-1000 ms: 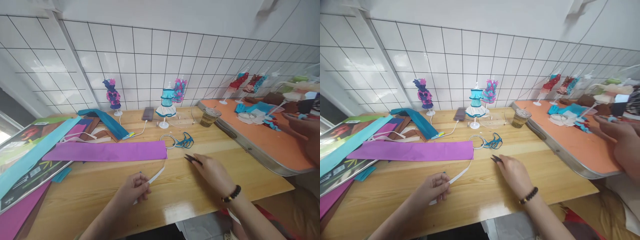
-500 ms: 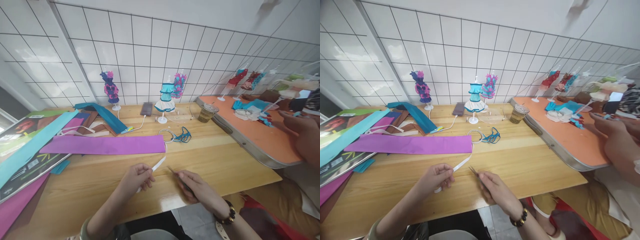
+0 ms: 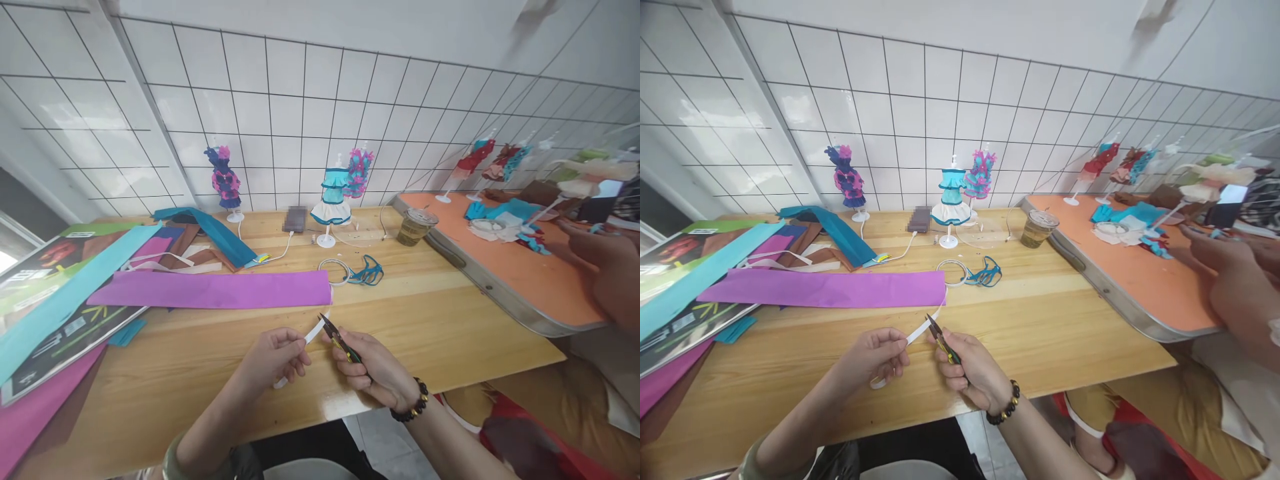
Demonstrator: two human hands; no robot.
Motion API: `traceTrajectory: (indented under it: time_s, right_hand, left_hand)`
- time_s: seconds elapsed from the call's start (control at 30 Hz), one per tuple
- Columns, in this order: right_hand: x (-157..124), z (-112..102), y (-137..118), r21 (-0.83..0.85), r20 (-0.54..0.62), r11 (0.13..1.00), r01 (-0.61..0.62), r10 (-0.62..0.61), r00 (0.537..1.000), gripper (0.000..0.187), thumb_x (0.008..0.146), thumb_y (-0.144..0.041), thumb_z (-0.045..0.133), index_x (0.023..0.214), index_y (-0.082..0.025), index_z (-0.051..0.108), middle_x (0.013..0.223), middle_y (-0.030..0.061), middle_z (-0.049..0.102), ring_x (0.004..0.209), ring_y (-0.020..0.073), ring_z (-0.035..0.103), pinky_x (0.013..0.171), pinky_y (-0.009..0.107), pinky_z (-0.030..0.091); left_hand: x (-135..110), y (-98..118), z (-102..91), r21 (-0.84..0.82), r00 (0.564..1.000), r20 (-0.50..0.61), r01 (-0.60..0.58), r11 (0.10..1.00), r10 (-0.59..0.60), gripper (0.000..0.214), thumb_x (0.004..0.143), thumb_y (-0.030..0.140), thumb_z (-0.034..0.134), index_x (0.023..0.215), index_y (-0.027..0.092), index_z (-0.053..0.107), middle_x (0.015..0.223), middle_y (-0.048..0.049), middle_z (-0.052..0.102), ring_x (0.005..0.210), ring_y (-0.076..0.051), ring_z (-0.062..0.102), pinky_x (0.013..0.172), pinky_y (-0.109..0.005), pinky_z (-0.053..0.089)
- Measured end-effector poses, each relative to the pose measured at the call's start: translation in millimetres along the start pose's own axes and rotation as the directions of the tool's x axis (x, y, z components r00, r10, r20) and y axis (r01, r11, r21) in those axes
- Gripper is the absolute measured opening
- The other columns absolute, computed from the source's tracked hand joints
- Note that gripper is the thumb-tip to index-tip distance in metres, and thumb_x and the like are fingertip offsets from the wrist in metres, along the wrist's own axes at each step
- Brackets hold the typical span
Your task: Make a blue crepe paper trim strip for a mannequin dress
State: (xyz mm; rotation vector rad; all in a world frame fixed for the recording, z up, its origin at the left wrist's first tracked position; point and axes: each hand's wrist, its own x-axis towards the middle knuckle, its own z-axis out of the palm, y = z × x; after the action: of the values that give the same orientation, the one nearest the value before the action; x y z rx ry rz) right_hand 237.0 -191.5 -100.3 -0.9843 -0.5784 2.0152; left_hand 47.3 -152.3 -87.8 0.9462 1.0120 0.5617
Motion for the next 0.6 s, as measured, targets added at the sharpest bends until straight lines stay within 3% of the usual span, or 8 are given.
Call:
traceTrajectory:
  time_s: [0.17, 0.27, 0.3, 0.37, 0.43, 0.53, 0.6]
  right_hand:
    - [0.5, -5.1, 2.4, -0.154, -0.044, 0.987, 0.036, -0.043, 0.998, 0.035, 0.078, -0.047, 0.059, 0.092, -0.015, 0.059, 0.059, -0.0075, 0.035, 0.039, 0.0003, 0.013, 0.034, 0.015, 0.007]
    - [-5.3, -10.6, -3.1, -0.472, -0.102, 0.877, 0.084, -0.149, 0.984, 0.037, 0.083, -0.050, 0.050, 0.090, -0.016, 0.062, 0.059, -0.0052, 0.041, 0.039, 0.0025, 0.022, 0.035, 0.016, 0.017]
    - [-8.1, -12.8, -6.4, -0.617, -0.097, 0.779, 0.114, -0.219, 0.971, 0.037, 0.084, -0.049, 0.048, 0.091, -0.016, 0.063, 0.063, -0.0025, 0.048, 0.043, 0.0045, 0.032, 0.039, 0.018, 0.026]
    - [-14.1, -17.6, -14.2, -0.858, -0.044, 0.491, 0.147, -0.356, 0.933, 0.033, 0.085, -0.045, 0.049, 0.100, -0.019, 0.063, 0.081, 0.0041, 0.061, 0.064, 0.0125, 0.052, 0.058, 0.024, 0.042]
    - [-19.1, -23.1, -22.9, -0.969, 0.027, 0.211, 0.126, -0.416, 0.909, 0.032, 0.085, -0.040, 0.050, 0.108, -0.023, 0.061, 0.097, 0.0070, 0.063, 0.085, 0.0195, 0.056, 0.076, 0.032, 0.043]
    - [-20.3, -36.1, -38.2, -0.995, 0.102, -0.057, 0.085, -0.461, 0.882, 0.028, 0.088, -0.036, 0.045, 0.101, -0.022, 0.065, 0.092, 0.0078, 0.063, 0.086, 0.0207, 0.057, 0.079, 0.034, 0.044]
    - [-15.2, -50.5, -52.0, -0.981, 0.158, -0.183, 0.064, -0.563, 0.811, 0.029, 0.090, -0.032, 0.041, 0.092, -0.020, 0.067, 0.090, 0.0086, 0.062, 0.087, 0.0201, 0.057, 0.081, 0.033, 0.044]
  left_hand:
    - [-0.5, -1.6, -4.2, -0.013, 1.000, 0.007, 0.001, 1.000, -0.001, 0.036, 0.057, 0.042, 0.071, 0.068, 0.014, 0.053, 0.056, -0.0006, 0.061, 0.042, -0.007, 0.050, 0.040, -0.018, 0.034]
    - [-0.9, -1.9, -9.5, -0.040, 1.000, -0.019, -0.014, 0.999, 0.013, 0.035, 0.059, 0.042, 0.071, 0.069, 0.013, 0.053, 0.057, -0.0003, 0.061, 0.043, -0.007, 0.050, 0.042, -0.019, 0.036]
    - [-1.2, -1.8, -11.6, -0.053, 0.999, -0.041, -0.025, 0.998, 0.023, 0.035, 0.059, 0.042, 0.072, 0.069, 0.014, 0.053, 0.057, 0.0002, 0.060, 0.044, -0.007, 0.050, 0.042, -0.019, 0.036]
    - [-1.8, -1.6, -15.7, -0.078, 0.996, -0.082, -0.051, 0.996, 0.045, 0.035, 0.059, 0.041, 0.073, 0.070, 0.014, 0.053, 0.058, 0.0012, 0.059, 0.046, -0.007, 0.050, 0.042, -0.019, 0.037]
    - [-1.5, -1.8, -19.5, -0.096, 0.993, -0.099, -0.075, 0.993, 0.065, 0.036, 0.058, 0.040, 0.074, 0.072, 0.015, 0.053, 0.059, 0.0014, 0.059, 0.048, -0.008, 0.050, 0.043, -0.019, 0.037]
    - [0.9, -3.7, -23.7, -0.105, 0.992, -0.084, -0.104, 0.989, 0.096, 0.039, 0.056, 0.042, 0.075, 0.074, 0.015, 0.054, 0.061, 0.0003, 0.060, 0.051, -0.009, 0.052, 0.045, -0.020, 0.039]
    - [3.3, -6.0, -25.1, -0.099, 0.991, -0.069, -0.123, 0.987, 0.117, 0.040, 0.056, 0.043, 0.075, 0.075, 0.015, 0.054, 0.062, -0.0006, 0.061, 0.054, -0.010, 0.054, 0.048, -0.021, 0.040]
